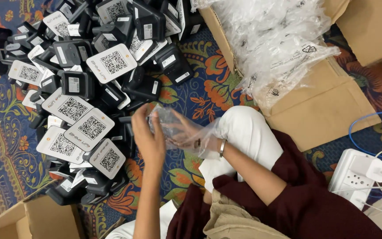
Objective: The person sits on a patterned carpet and packs small black electronic devices into clear plastic bags. They pick up the devices from a large pile, place them into the bags, and then transfer the packaged items into a cardboard box.
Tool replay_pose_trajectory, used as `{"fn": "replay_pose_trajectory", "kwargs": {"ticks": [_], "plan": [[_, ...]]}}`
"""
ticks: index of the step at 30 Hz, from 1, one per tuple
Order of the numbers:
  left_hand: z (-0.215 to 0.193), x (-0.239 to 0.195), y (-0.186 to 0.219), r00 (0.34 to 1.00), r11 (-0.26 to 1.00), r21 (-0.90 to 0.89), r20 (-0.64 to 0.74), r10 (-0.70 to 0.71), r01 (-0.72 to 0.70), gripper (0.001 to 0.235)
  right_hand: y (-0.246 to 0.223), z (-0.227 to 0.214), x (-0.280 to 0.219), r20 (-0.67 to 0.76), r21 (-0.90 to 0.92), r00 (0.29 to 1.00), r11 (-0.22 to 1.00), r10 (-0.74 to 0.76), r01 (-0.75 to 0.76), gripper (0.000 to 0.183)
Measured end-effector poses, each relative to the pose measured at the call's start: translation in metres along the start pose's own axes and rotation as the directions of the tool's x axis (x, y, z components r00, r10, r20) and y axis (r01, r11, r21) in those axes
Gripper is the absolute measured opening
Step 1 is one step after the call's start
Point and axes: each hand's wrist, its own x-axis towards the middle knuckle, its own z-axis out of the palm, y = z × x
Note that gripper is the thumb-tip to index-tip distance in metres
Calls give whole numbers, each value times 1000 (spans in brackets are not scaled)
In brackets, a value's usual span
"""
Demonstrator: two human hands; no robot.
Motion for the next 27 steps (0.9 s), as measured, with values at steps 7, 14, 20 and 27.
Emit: {"fn": "replay_pose_trajectory", "kwargs": {"ticks": [7,14,20,27], "plan": [[-1,4,-87,852,905,50,320,-416,423,51,-17,7,0,89,271,988,951,127,-147,141],[8,4,-93,963,962,145,103,-249,233,44,-1,-6,-10,199,475,976,880,-92,-14,132],[-9,29,-135,995,822,566,34,-96,60,37,-46,-25,-18,11,-62,999,998,-33,34,90],[-8,34,-143,926,947,-117,273,-260,301,51,-50,-43,-21,-54,-485,972,857,-227,173,126]]}}
